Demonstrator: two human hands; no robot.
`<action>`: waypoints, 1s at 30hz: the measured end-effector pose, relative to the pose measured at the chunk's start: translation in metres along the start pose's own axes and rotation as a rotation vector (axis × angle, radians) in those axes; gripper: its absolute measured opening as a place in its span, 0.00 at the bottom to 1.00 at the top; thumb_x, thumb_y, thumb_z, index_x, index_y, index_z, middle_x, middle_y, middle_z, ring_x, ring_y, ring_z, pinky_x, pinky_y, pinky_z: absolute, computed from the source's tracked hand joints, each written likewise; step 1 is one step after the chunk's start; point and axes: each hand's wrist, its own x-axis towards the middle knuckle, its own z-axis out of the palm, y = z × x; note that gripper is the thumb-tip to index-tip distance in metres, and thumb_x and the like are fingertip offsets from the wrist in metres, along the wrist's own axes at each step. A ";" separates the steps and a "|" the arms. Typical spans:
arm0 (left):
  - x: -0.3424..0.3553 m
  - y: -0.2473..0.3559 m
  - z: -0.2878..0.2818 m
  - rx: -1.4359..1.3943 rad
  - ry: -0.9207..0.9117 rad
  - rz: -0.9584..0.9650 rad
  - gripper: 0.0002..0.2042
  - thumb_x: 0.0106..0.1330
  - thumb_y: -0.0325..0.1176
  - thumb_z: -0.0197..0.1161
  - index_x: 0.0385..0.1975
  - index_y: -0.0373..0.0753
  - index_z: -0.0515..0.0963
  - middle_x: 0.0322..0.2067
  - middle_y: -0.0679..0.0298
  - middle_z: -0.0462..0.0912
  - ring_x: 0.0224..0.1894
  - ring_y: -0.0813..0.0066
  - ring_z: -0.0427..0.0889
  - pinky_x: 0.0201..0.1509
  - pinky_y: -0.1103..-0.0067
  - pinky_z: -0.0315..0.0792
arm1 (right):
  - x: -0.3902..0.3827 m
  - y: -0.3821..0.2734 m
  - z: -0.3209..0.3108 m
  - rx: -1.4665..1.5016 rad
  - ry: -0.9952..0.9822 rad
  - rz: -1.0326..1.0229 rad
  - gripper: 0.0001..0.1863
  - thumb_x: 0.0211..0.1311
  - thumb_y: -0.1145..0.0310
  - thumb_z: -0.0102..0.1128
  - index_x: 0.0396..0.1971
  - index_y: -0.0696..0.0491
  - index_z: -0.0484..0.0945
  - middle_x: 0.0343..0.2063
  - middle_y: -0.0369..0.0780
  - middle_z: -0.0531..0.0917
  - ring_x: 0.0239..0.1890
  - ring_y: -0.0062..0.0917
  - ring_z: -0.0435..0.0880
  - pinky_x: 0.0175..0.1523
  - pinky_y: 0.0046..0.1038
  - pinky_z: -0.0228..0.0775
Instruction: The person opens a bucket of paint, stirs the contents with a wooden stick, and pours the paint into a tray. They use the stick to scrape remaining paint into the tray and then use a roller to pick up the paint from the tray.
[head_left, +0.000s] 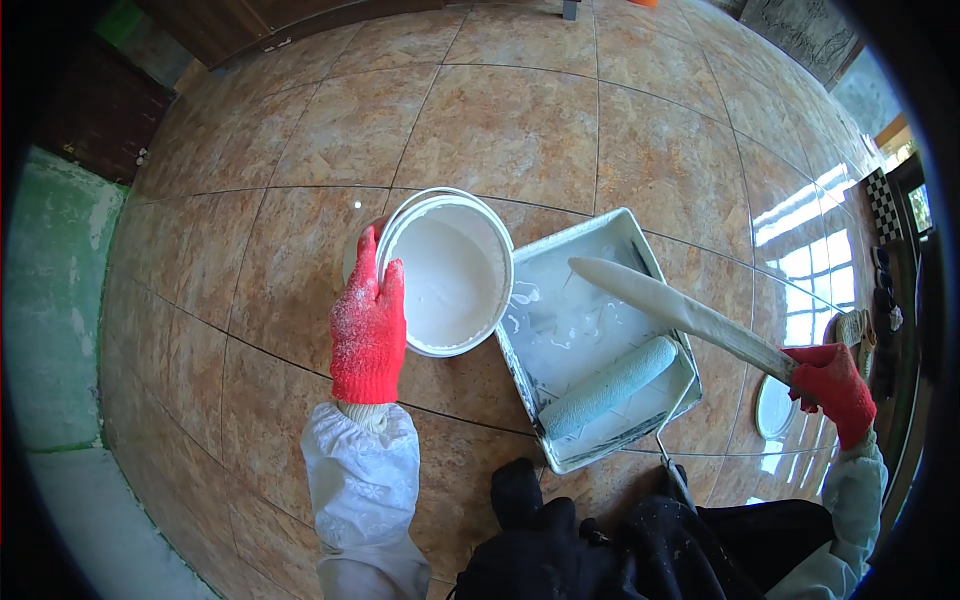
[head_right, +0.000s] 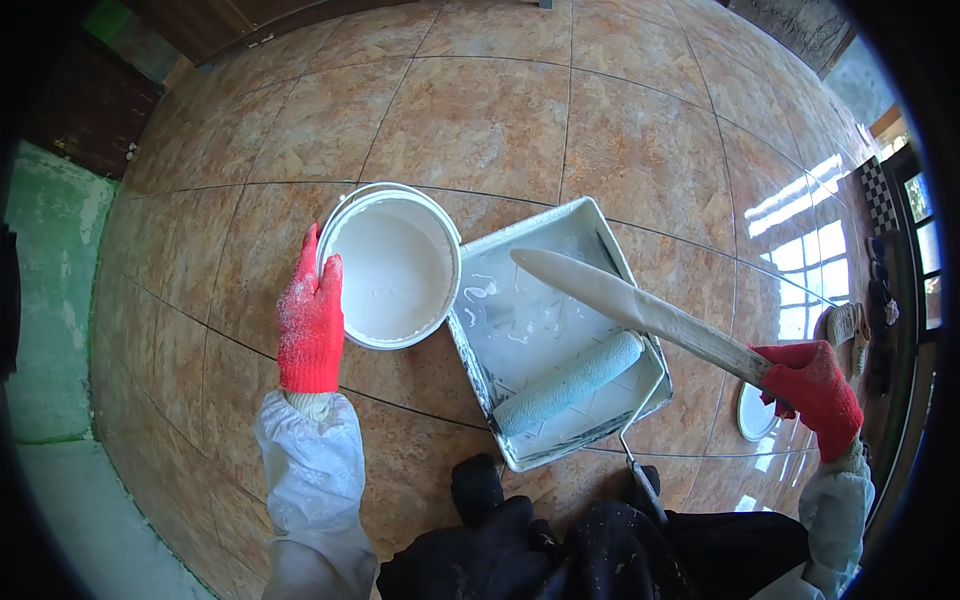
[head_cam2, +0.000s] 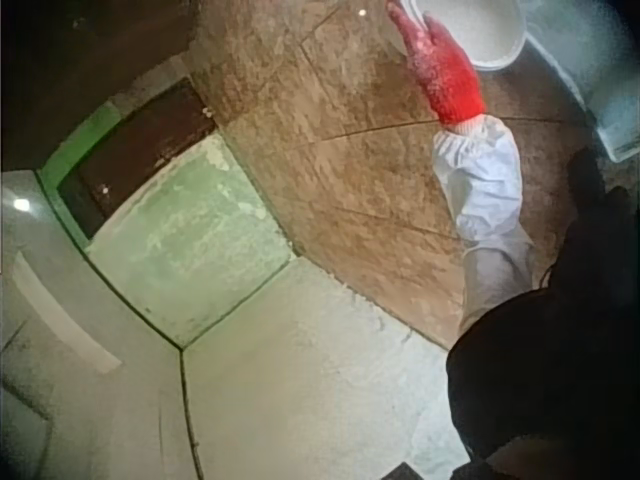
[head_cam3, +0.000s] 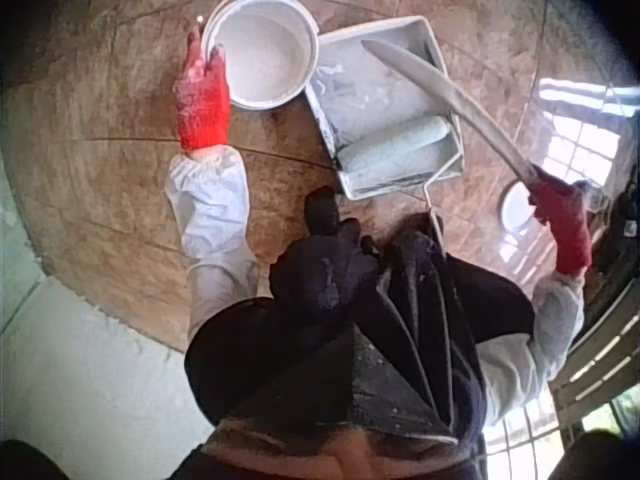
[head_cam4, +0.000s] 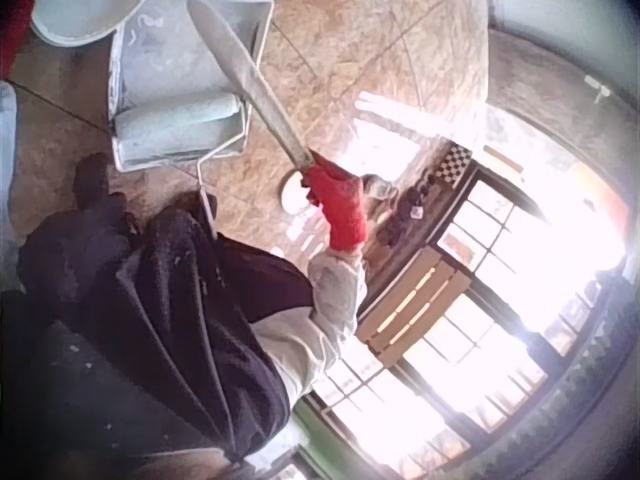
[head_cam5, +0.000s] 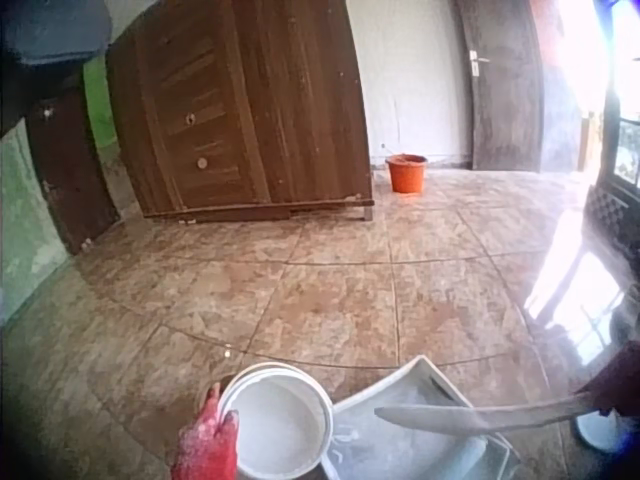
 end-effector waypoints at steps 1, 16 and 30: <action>0.000 -0.002 0.000 -0.023 0.010 0.019 0.24 0.71 0.37 0.49 0.65 0.38 0.60 0.58 0.50 0.71 0.59 0.60 0.73 0.59 0.71 0.68 | -0.001 -0.001 -0.001 0.000 -0.001 -0.001 0.20 0.52 0.74 0.54 0.47 0.59 0.80 0.18 0.40 0.82 0.13 0.17 0.76 0.17 0.19 0.68; 0.000 0.001 -0.002 -0.002 0.000 0.010 0.25 0.71 0.38 0.48 0.66 0.38 0.59 0.59 0.50 0.70 0.59 0.58 0.73 0.59 0.70 0.67 | -0.007 -0.007 -0.006 -0.030 0.035 -0.041 0.22 0.46 0.73 0.52 0.44 0.63 0.81 0.14 0.40 0.80 0.11 0.17 0.75 0.17 0.20 0.68; 0.002 -0.007 0.001 0.021 0.027 0.085 0.25 0.70 0.40 0.49 0.65 0.39 0.59 0.56 0.47 0.72 0.53 0.52 0.77 0.54 0.67 0.71 | -0.003 -0.015 -0.012 -0.031 0.006 -0.117 0.22 0.46 0.72 0.53 0.43 0.64 0.81 0.15 0.42 0.80 0.11 0.19 0.76 0.16 0.21 0.67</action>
